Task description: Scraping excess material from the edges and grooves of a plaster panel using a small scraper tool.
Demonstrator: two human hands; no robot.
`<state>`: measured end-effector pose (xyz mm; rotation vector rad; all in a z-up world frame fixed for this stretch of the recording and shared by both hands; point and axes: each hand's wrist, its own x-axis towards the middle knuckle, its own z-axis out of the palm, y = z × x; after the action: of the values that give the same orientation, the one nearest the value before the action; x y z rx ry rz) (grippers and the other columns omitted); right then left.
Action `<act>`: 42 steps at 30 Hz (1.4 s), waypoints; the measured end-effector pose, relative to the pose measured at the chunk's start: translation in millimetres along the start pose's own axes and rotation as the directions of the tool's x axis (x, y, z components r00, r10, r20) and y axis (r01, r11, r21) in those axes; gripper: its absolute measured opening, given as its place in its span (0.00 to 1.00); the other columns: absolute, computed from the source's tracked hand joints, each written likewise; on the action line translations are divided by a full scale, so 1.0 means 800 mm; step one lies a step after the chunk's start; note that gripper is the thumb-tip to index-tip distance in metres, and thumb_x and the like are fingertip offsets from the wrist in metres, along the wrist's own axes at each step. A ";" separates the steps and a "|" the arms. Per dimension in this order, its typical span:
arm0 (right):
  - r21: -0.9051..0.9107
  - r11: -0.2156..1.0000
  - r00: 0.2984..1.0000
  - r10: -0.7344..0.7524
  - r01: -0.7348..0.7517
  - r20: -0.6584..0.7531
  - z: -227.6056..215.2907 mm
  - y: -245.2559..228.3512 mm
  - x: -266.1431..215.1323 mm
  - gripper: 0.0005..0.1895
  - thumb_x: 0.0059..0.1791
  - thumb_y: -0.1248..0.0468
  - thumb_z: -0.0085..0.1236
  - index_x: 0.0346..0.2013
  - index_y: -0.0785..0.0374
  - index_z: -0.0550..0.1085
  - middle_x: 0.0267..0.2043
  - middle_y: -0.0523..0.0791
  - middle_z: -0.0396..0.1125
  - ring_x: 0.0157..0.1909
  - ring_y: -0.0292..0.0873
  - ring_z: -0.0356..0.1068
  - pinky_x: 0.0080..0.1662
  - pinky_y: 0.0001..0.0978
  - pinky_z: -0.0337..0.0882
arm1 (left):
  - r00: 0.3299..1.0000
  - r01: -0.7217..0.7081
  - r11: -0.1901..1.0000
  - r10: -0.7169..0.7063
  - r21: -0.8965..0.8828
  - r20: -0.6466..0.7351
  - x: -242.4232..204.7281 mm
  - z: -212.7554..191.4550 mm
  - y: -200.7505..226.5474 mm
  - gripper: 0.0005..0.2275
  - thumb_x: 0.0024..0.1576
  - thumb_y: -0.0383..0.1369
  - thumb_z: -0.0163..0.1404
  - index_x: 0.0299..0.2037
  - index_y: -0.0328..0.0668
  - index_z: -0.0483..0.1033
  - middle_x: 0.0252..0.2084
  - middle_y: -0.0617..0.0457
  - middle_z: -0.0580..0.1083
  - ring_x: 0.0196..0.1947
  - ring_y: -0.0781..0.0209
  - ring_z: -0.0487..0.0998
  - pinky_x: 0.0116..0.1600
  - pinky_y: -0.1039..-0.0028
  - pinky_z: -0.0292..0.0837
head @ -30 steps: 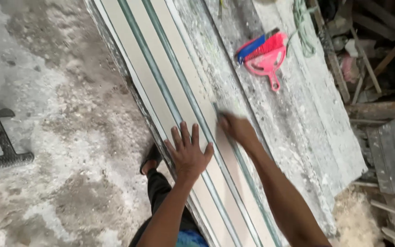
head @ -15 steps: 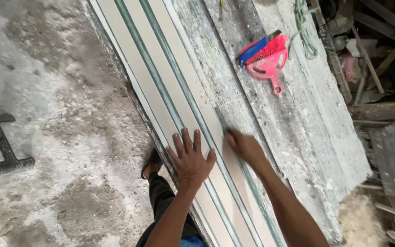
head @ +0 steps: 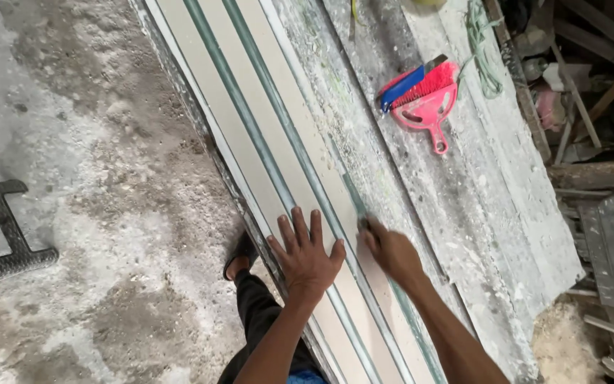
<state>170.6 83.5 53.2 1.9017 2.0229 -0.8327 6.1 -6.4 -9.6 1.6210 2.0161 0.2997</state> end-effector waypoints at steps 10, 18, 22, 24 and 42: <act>-0.039 0.994 0.989 -0.102 0.098 -0.107 -0.022 -0.078 0.120 0.20 0.54 0.49 0.50 0.55 0.53 0.74 0.32 0.57 0.74 0.34 0.62 0.74 0.36 0.57 0.72 | 1.000 -0.002 1.000 0.002 -0.017 0.013 -0.009 0.010 -0.004 0.36 0.61 0.57 0.33 0.76 0.47 0.45 0.78 0.36 0.37 0.77 0.29 0.31 0.69 0.30 0.21; -0.118 0.977 0.980 0.187 -0.178 0.070 -0.004 -0.025 0.004 0.28 0.52 0.45 0.49 0.66 0.45 0.67 0.29 0.54 0.75 0.30 0.54 0.77 0.36 0.52 0.75 | 0.977 -0.101 0.993 0.111 0.062 -0.181 0.213 -0.045 -0.122 0.36 0.66 0.61 0.27 0.79 0.48 0.44 0.80 0.39 0.31 0.79 0.35 0.30 0.73 0.30 0.18; -0.074 0.997 1.000 0.031 -0.031 0.000 -0.026 -0.103 0.147 0.21 0.55 0.48 0.48 0.60 0.50 0.71 0.27 0.55 0.72 0.30 0.58 0.74 0.35 0.55 0.71 | 1.000 0.022 0.997 -0.024 0.079 0.021 0.327 -0.099 -0.140 0.38 0.64 0.62 0.27 0.79 0.49 0.43 0.79 0.38 0.32 0.79 0.36 0.30 0.73 0.34 0.19; -0.058 0.997 0.997 -0.055 0.052 -0.052 -0.043 -0.128 0.192 0.18 0.57 0.48 0.48 0.55 0.52 0.74 0.27 0.54 0.72 0.31 0.60 0.73 0.35 0.55 0.70 | 1.000 0.025 0.996 -0.026 0.088 0.010 0.343 -0.102 -0.139 0.38 0.64 0.61 0.27 0.79 0.48 0.42 0.80 0.39 0.32 0.79 0.36 0.29 0.73 0.35 0.20; 0.055 0.996 0.997 -0.078 0.077 0.017 -0.077 -0.173 0.288 0.17 0.55 0.50 0.50 0.48 0.56 0.76 0.32 0.55 0.74 0.33 0.59 0.75 0.37 0.53 0.74 | 0.993 0.060 0.988 -0.073 0.141 0.093 0.342 -0.121 -0.129 0.37 0.63 0.60 0.27 0.78 0.48 0.40 0.80 0.38 0.33 0.78 0.34 0.27 0.72 0.32 0.22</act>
<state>20.6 311.1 11.0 1.8459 2.0947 -0.9307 -169.5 243.1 -50.9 1.6130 2.0502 0.0559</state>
